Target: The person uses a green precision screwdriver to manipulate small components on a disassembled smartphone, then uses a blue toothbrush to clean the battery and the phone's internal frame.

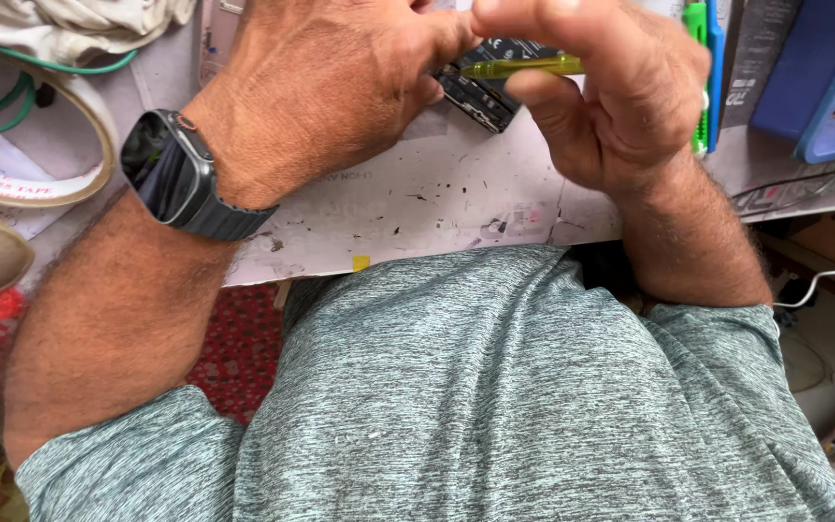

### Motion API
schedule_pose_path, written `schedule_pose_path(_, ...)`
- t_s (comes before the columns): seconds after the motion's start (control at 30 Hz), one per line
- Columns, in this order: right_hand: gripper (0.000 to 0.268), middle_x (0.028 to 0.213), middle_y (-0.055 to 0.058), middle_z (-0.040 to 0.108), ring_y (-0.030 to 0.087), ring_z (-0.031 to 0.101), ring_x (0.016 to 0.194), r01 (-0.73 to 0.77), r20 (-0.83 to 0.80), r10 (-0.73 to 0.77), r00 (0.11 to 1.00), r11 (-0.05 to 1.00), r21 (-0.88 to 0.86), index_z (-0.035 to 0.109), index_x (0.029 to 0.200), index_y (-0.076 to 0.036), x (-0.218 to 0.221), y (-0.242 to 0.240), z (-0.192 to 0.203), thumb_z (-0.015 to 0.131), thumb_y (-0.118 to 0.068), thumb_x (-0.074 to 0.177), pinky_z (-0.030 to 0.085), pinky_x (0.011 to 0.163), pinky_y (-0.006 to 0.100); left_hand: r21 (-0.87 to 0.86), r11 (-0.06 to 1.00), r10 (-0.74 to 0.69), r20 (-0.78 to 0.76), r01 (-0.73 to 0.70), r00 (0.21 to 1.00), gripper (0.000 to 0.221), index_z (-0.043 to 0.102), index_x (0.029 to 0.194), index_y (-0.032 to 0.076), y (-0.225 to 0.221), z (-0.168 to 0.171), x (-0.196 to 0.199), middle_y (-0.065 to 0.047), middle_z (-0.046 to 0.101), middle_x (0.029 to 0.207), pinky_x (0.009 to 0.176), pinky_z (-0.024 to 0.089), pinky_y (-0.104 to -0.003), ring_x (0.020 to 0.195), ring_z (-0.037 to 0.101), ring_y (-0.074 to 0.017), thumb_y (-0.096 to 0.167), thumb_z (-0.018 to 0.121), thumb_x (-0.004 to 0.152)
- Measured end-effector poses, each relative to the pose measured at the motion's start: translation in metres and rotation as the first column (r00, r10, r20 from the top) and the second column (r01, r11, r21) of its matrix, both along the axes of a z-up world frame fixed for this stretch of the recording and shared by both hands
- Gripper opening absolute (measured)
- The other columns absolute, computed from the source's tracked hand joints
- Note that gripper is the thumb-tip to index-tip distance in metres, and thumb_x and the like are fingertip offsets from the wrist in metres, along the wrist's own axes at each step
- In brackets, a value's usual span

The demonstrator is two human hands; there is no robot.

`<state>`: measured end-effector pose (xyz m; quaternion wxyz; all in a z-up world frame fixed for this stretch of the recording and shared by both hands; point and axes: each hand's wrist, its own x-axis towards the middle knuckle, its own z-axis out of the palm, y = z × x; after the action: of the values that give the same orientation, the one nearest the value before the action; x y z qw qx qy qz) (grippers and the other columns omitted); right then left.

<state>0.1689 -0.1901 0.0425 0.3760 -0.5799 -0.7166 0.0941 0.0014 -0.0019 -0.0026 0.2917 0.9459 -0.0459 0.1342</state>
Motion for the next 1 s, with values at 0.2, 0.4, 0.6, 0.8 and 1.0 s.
schedule_pose_path(0.2,0.038,0.134,0.023,0.067,0.029,0.077,0.115,-0.008,-0.047,0.006,0.999,0.999,-0.047,0.042,0.155,-0.001,-0.007,-0.003,0.0,0.058,-0.002,0.12,0.068,0.095,0.035,-0.03,1.0,0.007,0.003,-0.007,1.0,0.021,0.076,0.108,0.015,0.002,0.005,-0.002,-0.007,0.072,0.09,0.065,0.053,-0.044,0.083,0.071,-0.0277,0.024,0.082,0.09)
schedule_pose_path(0.4,0.041,0.133,0.023,0.068,0.029,0.077,0.115,-0.044,-0.061,0.043,0.997,0.999,-0.018,0.04,0.158,-0.004,-0.005,-0.002,-0.003,0.058,0.0,0.122,0.068,0.096,0.035,-0.062,0.998,-0.029,-0.006,0.029,1.0,0.019,0.074,0.111,0.015,0.005,0.003,-0.001,-0.005,0.071,0.094,0.071,0.053,-0.044,0.089,0.07,-0.0274,0.025,0.082,0.095)
schedule_pose_path(0.6,0.039,0.115,0.021,0.074,0.029,0.079,0.097,-0.013,0.032,0.011,0.999,0.999,0.047,0.048,0.145,-0.001,-0.005,0.005,0.0,0.068,-0.003,0.112,0.067,0.079,0.038,-0.041,0.999,-0.011,0.022,0.012,1.0,0.021,0.076,0.112,0.019,0.006,0.008,-0.001,-0.005,0.071,0.09,0.07,0.052,-0.044,0.087,0.071,-0.0266,0.025,0.083,0.093)
schedule_pose_path(0.8,0.037,0.106,0.02,0.075,0.03,0.078,0.092,0.006,0.076,-0.012,0.997,0.997,0.08,0.052,0.138,0.0,-0.006,0.01,0.004,0.072,-0.006,0.108,0.066,0.075,0.039,-0.054,0.999,0.002,-0.008,-0.002,1.0,0.021,0.075,0.113,0.017,0.002,0.002,-0.002,-0.005,0.071,0.089,0.069,0.052,-0.041,0.084,0.07,-0.0253,0.021,0.081,0.094)
schedule_pose_path(1.0,0.035,0.107,0.019,0.075,0.029,0.078,0.094,0.011,0.062,-0.015,0.998,0.998,0.065,0.052,0.138,0.0,-0.008,0.007,0.004,0.071,-0.005,0.11,0.066,0.077,0.038,-0.068,0.998,-0.021,-0.063,0.017,0.998,0.015,0.076,0.11,0.017,0.004,0.006,-0.003,-0.005,0.071,0.084,0.067,0.052,-0.043,0.08,0.07,-0.0258,0.023,0.081,0.098)
